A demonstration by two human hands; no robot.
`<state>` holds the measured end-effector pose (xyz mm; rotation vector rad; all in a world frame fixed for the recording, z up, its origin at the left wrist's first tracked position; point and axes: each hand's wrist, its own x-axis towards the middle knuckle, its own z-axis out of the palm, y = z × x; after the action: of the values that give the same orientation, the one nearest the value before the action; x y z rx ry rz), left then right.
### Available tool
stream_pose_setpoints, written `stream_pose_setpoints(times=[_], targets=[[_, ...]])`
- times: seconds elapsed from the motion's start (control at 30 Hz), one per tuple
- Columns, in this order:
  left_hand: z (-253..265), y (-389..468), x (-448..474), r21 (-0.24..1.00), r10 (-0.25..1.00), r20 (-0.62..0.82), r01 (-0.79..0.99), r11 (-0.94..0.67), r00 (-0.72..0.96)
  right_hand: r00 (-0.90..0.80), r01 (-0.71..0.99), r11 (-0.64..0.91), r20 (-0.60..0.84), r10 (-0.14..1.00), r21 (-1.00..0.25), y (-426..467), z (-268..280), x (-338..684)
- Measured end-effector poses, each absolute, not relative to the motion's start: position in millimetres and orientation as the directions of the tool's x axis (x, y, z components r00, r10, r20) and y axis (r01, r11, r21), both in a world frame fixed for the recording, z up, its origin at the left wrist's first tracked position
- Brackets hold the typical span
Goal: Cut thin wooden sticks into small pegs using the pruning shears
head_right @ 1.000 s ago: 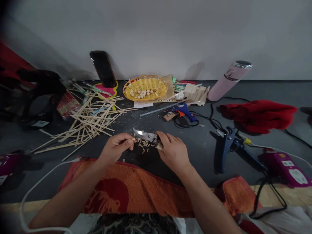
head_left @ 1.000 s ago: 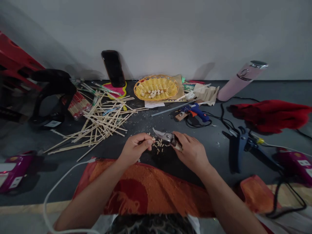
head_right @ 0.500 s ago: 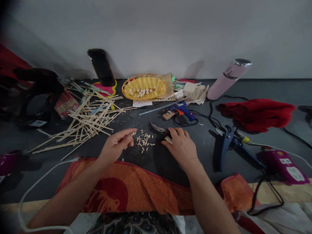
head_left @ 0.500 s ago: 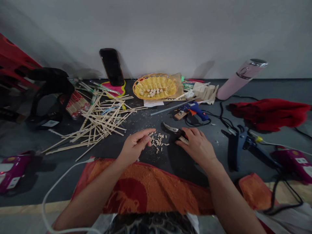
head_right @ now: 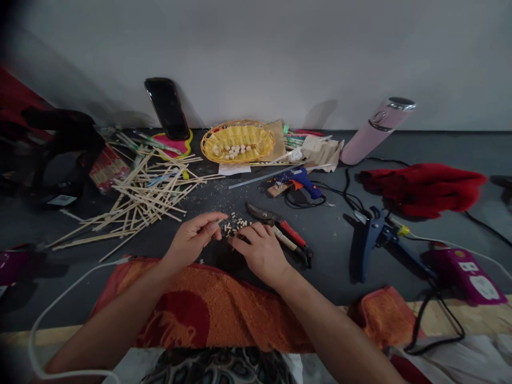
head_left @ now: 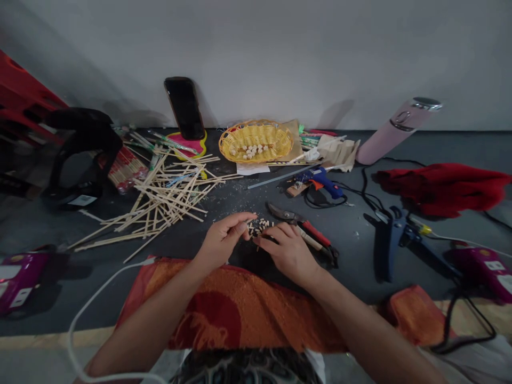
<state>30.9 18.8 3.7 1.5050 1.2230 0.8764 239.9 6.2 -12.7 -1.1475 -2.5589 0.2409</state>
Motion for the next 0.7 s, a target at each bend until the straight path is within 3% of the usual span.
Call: stream_pose_setpoints(times=[0.4, 0.6, 0.7], targets=[[2, 19, 36, 0.973, 0.958, -0.146, 0.213, 0.093, 0.247, -0.577, 0.700, 0.619, 0.228, 0.784, -0.357, 6, -13, 236], [4, 13, 40, 0.970, 0.945, -0.136, 0.234, 0.066, 0.297, -0.402, 0.567, 0.562, 0.394, 0.827, -0.601, 5, -5, 242], [7, 9, 43, 0.964, 0.932, -0.120, 0.264, 0.027, 0.343, -0.318, 0.532, 0.541, 0.438, 0.841, -0.652, 2, -1, 242]])
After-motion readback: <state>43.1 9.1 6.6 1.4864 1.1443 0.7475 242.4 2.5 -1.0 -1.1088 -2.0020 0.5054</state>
